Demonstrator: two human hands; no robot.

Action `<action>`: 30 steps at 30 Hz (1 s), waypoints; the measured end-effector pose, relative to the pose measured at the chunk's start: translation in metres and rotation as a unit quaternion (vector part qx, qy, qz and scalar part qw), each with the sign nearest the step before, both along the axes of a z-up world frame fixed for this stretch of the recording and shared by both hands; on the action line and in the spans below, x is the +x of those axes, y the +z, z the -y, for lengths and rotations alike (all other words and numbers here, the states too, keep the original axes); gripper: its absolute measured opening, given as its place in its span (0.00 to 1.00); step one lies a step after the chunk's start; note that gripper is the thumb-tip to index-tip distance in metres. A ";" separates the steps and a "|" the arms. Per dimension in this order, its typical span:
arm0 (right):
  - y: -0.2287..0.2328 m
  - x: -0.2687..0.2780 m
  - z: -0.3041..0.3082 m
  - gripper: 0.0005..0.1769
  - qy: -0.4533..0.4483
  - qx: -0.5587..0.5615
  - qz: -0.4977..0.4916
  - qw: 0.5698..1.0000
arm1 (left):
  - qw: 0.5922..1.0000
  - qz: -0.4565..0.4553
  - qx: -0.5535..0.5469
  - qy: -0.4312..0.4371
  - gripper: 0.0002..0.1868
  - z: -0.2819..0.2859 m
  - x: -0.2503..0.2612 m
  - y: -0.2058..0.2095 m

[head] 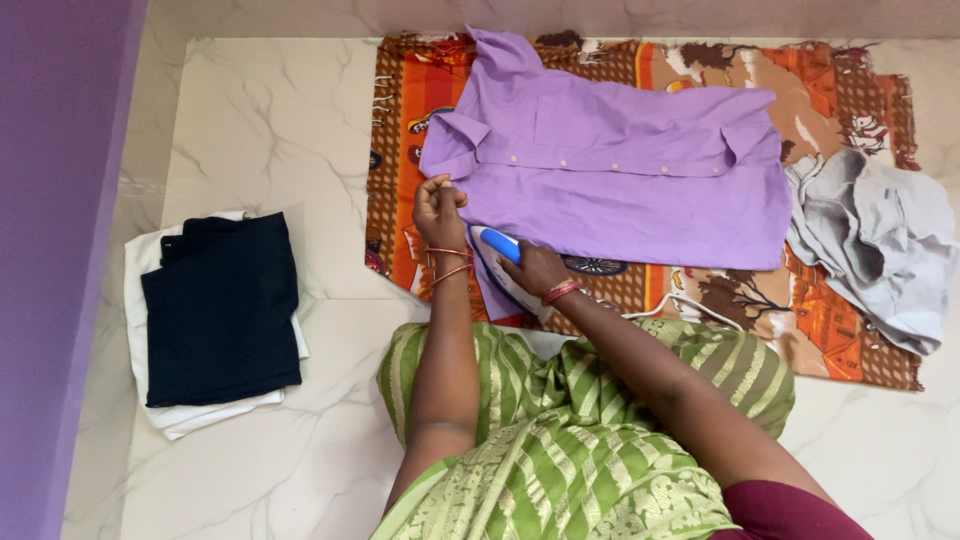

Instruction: The person irons a purple shirt laid out on a patterned mat on the floor. They use a handheld iron to smooth the front, sleeves, and collar, then fold the shirt and place it on a stack of other folded clothes.

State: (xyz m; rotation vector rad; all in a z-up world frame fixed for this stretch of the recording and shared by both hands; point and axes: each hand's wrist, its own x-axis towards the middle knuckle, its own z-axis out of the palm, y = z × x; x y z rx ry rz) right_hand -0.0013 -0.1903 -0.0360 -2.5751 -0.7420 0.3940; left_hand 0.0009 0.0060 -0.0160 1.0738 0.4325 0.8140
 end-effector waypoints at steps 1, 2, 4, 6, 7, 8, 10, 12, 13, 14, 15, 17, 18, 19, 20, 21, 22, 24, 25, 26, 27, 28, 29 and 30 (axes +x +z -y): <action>-0.003 0.004 -0.002 0.35 -0.002 -0.003 0.009 1.000 | 1.000 -0.017 -0.002 -0.016 0.07 -0.002 0.000 -0.005; -0.007 0.008 -0.004 0.36 -0.004 -0.006 0.017 1.000 | 0.999 -0.035 -0.004 -0.032 0.07 -0.004 -0.002 -0.011; -0.013 0.013 -0.004 0.36 0.006 0.000 0.016 1.000 | 0.957 -0.242 0.160 -0.020 0.08 -0.003 -0.015 -0.026; -0.015 0.017 -0.002 0.35 0.010 -0.001 0.013 1.000 | 0.848 -0.429 0.305 -0.066 0.10 0.005 -0.027 -0.042; -0.016 0.017 -0.002 0.35 0.008 -0.005 0.010 1.000 | 0.770 -0.510 0.365 -0.118 0.12 0.011 -0.032 -0.048; -0.016 0.016 -0.001 0.35 0.007 -0.008 0.009 1.000 | 0.686 -0.577 0.403 -0.186 0.12 0.019 -0.040 -0.054; -0.015 0.013 0.001 0.35 0.010 -0.022 -0.002 1.000 | 0.538 -0.659 0.416 -0.320 0.12 0.034 -0.053 -0.061; -0.013 0.005 0.007 0.35 0.017 -0.031 -0.017 0.999 | 0.440 -0.684 0.413 -0.409 0.13 0.046 -0.059 -0.060; -0.011 0.001 0.013 0.36 0.022 -0.032 -0.025 0.999 | 0.411 -0.689 0.409 -0.436 0.13 0.050 -0.061 -0.057; -0.009 -0.004 0.020 0.37 0.025 -0.035 -0.033 0.999 | 0.380 -0.689 0.405 -0.465 0.13 0.057 -0.061 -0.053; -0.008 -0.011 0.027 0.36 0.030 -0.038 -0.034 0.998 | 0.371 -0.691 0.404 -0.470 0.13 0.061 -0.065 -0.050; -0.006 -0.023 0.041 0.36 0.038 -0.042 -0.033 0.998 | 0.356 -0.691 0.408 -0.480 0.14 0.071 -0.067 -0.041; -0.006 -0.029 0.046 0.36 0.030 -0.040 -0.032 0.998 | 0.355 -0.694 0.411 -0.474 0.14 0.076 -0.070 -0.039; -0.008 -0.036 0.050 0.36 0.022 -0.037 -0.031 0.999 | 0.357 -0.694 0.415 -0.468 0.14 0.081 -0.073 -0.037; -0.009 -0.039 0.054 0.36 0.015 -0.035 -0.029 0.999 | 0.356 -0.696 0.418 -0.462 0.15 0.085 -0.076 -0.035; -0.011 -0.042 0.057 0.36 -0.003 -0.026 -0.021 0.999 | 0.357 -0.699 0.423 -0.452 0.15 0.091 -0.078 -0.034; -0.015 -0.044 0.058 0.37 -0.021 -0.017 -0.014 1.000 | 0.360 -0.702 0.427 -0.443 0.15 0.095 -0.079 -0.034; -0.023 -0.043 0.060 0.38 -0.048 0.009 0.002 0.999 | 0.364 -0.705 0.431 -0.430 0.16 0.102 -0.083 -0.035; -0.027 -0.042 0.061 0.38 -0.058 0.026 0.011 0.998 | 0.367 -0.707 0.430 -0.425 0.16 0.105 -0.082 -0.036; -0.031 -0.040 0.061 0.38 -0.068 0.046 0.021 0.996 | 0.366 -0.709 0.432 -0.421 0.16 0.106 -0.084 -0.037; -0.035 -0.040 0.061 0.38 -0.070 0.042 0.014 0.997 | 0.365 -0.711 0.431 -0.419 0.16 0.105 -0.084 -0.038; -0.038 -0.038 0.062 0.39 -0.073 0.037 0.007 0.997 | 0.364 -0.712 0.430 -0.419 0.17 0.106 -0.084 -0.038; -0.041 -0.038 0.062 0.39 -0.075 0.032 0.000 0.997 | 0.360 -0.714 0.430 -0.419 0.17 0.106 -0.084 -0.039; -0.042 -0.036 0.062 0.39 -0.075 0.032 -0.002 0.997 | 0.359 -0.715 0.430 -0.418 0.17 0.105 -0.083 -0.039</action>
